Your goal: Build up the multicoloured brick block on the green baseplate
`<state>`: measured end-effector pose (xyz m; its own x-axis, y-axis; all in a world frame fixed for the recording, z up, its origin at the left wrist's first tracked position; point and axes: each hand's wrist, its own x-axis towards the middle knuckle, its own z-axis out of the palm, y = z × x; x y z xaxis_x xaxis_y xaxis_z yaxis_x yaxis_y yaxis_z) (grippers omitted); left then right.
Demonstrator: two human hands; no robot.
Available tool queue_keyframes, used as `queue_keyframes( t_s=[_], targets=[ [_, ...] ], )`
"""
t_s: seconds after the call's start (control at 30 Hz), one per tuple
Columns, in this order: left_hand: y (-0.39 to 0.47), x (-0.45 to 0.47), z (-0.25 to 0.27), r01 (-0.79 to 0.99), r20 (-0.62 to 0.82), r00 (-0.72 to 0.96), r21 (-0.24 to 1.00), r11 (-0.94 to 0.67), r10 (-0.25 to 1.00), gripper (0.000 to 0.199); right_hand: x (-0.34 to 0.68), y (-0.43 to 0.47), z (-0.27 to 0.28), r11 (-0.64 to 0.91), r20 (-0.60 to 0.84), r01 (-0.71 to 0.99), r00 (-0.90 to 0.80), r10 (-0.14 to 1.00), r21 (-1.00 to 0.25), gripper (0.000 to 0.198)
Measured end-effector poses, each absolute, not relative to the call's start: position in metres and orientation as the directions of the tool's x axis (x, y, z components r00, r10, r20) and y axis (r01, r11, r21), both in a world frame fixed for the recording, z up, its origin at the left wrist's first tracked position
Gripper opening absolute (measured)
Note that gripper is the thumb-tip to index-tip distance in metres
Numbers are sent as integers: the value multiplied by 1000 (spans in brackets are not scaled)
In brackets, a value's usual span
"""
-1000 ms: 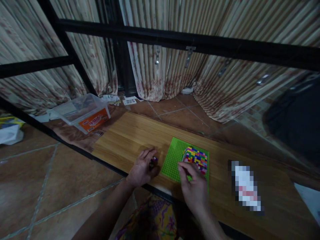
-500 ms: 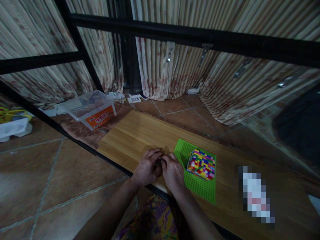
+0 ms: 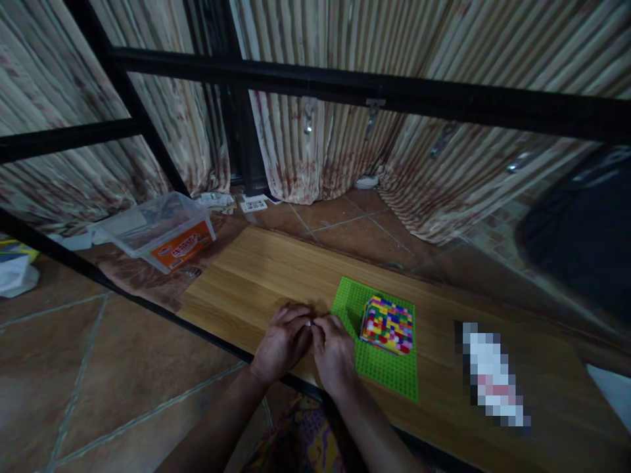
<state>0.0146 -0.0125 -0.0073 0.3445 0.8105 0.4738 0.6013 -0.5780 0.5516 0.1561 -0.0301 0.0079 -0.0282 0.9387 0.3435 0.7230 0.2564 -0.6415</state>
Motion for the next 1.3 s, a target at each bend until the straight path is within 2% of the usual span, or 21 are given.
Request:
queue_keyframes(
  t_s=[0.1,0.23,0.33,0.5,0.8,0.93,1.03,1.3],
  targets=[
    [-12,14,-8,617,469,342,541,-571,814,18,155,-34,12,215,325,681,36,945,-700,23],
    [-11,14,-5,609,481,326,552,-570,814,14,166,-48,22,141,234,493,131,963,-858,14],
    [-11,15,-2,603,479,322,561,-568,816,14,185,-65,31,94,179,417,170,969,-904,13],
    [-11,14,-2,602,487,317,560,-569,814,14,223,-90,37,125,225,554,116,967,-823,27],
    [-11,16,0,600,479,325,562,-569,815,13,246,-86,35,170,414,674,219,884,-719,19],
    [-11,15,-1,604,483,332,552,-576,811,14,243,-72,36,189,538,760,239,808,-621,16],
    [-11,15,-2,600,484,330,555,-576,810,14,242,-64,29,163,574,805,249,780,-571,15],
    [-10,14,-7,593,494,329,556,-583,805,13,242,-57,14,154,576,756,333,747,-637,11]
  ],
)
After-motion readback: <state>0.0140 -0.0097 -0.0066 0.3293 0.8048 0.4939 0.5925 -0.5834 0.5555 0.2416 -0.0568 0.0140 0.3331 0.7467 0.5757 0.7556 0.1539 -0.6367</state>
